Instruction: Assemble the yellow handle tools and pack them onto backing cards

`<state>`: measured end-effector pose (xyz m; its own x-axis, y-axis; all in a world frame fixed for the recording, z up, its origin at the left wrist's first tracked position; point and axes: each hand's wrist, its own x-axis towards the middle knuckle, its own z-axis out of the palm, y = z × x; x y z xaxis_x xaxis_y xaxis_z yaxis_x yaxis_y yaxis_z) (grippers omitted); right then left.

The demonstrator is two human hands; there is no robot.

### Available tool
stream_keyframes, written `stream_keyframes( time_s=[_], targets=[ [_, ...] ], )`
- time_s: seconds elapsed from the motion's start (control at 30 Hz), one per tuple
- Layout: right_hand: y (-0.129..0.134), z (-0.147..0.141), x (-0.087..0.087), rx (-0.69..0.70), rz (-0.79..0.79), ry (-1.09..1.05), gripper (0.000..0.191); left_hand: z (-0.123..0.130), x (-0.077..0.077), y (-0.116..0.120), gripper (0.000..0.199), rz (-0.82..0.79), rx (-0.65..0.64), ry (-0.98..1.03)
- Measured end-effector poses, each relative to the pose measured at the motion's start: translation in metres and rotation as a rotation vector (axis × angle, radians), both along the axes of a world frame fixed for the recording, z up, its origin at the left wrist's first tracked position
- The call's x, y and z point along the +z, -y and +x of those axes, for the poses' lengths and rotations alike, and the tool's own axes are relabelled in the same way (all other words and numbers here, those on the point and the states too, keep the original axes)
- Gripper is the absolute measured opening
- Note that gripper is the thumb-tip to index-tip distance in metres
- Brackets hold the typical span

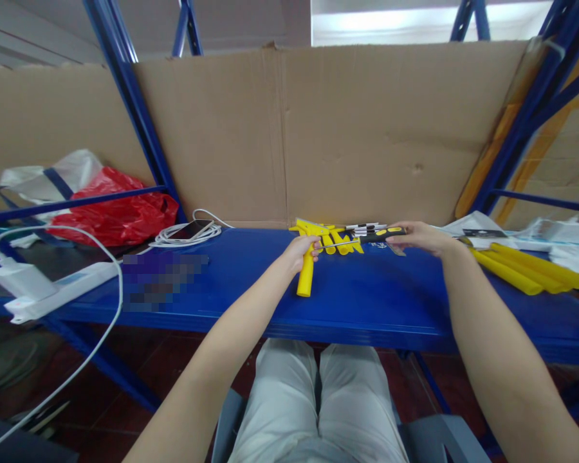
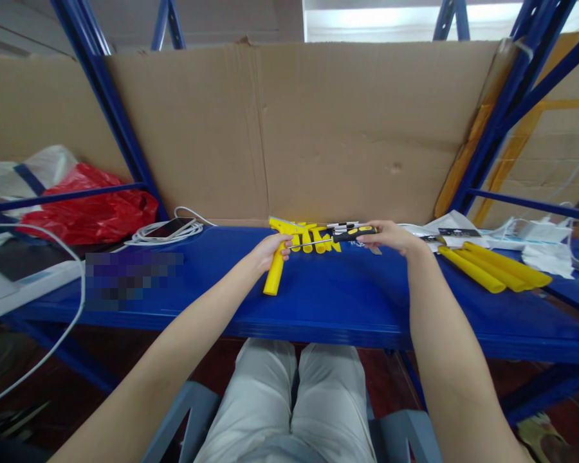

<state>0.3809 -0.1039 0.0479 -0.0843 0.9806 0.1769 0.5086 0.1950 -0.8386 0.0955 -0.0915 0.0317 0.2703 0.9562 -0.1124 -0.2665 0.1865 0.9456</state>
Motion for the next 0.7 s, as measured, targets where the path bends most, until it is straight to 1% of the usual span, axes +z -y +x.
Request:
stream_keyframes(
  time_s=[0.1, 0.17, 0.3, 0.43, 0.5, 0.57, 0.7],
  targets=[
    [0.006, -0.009, 0.01, -0.084, 0.148, -0.273, 0.037, 0.0, 0.001, 0.001, 0.022, 0.0, -0.005, 0.005],
    [0.005, -0.015, 0.013, -0.148, 0.265, -0.399, 0.037, 0.0, 0.002, 0.001, 0.022, -0.003, -0.005, -0.003],
    [0.004, -0.022, 0.017, -0.327, 0.446, -0.538, 0.031, 0.0, 0.002, 0.001, 0.021, -0.018, 0.005, -0.012],
    [0.005, -0.022, 0.022, -0.541, 0.559, -0.698, 0.027, 0.0, 0.001, 0.001, 0.021, -0.036, 0.028, -0.041],
    [0.005, -0.02, 0.025, -0.618, 0.61, -0.771, 0.028, 0.0, 0.001, 0.001, 0.021, -0.046, 0.044, -0.071],
    [0.005, -0.018, 0.027, -0.642, 0.65, -0.842, 0.028, 0.0, 0.002, 0.002, 0.021, -0.054, 0.057, -0.097],
    [0.007, -0.015, 0.029, -0.643, 0.685, -0.961, 0.026, 0.0, 0.0, 0.001, 0.02, -0.063, 0.067, -0.109]
  ],
)
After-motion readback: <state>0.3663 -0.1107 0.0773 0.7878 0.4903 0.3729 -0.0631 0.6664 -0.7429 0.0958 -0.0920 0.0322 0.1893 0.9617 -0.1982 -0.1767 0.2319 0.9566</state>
